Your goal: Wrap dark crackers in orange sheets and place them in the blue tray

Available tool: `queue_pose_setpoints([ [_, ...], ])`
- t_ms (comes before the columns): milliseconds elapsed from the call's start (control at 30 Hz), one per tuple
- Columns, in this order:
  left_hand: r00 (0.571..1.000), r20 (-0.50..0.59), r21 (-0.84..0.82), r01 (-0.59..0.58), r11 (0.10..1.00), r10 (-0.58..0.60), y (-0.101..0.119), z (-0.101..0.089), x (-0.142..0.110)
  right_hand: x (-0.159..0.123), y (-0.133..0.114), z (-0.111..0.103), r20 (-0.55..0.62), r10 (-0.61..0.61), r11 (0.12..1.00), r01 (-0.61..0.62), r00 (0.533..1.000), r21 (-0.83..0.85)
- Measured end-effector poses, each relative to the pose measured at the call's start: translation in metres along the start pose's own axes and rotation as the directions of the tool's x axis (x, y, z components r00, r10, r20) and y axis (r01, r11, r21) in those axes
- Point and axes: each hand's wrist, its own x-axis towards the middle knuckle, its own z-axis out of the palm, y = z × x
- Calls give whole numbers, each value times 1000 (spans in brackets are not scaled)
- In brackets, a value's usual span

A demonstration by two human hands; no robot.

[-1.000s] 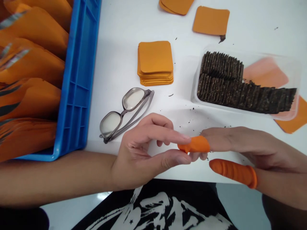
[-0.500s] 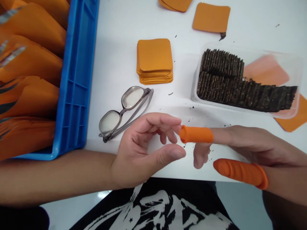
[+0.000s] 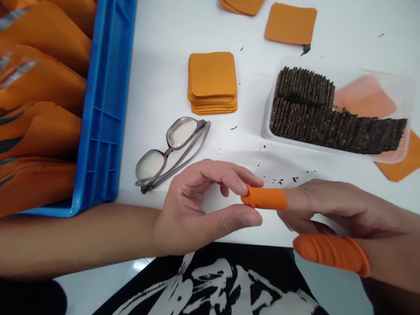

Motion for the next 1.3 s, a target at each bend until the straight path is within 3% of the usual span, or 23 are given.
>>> queue_pose_setpoints([
  [100,999,34,16,-7,1000,6,-1,-1,0,3,-2,0,-41,-40,998,42,998,51],
  [300,1000,16,-25,13,1000,-12,1,3,-3,11,1,-16,162,-121,992,125,979,-14],
  [500,1000,2,-31,8,999,-8,1,4,-2,10,4,-13,130,-190,980,196,973,-42],
  [667,1000,-15,28,-18,999,19,-1,2,-1,7,1,3,-37,-175,983,173,984,-59],
  [933,1000,27,-59,-10,998,11,-3,1,-2,2,7,-2,-10,-140,979,137,990,-149],
  [1100,996,81,-66,28,997,-23,-1,0,-2,5,7,-11,169,-127,986,143,977,-85],
  [1300,990,133,-55,55,997,-47,1,-2,-3,7,3,-9,135,-134,984,148,982,-98],
])
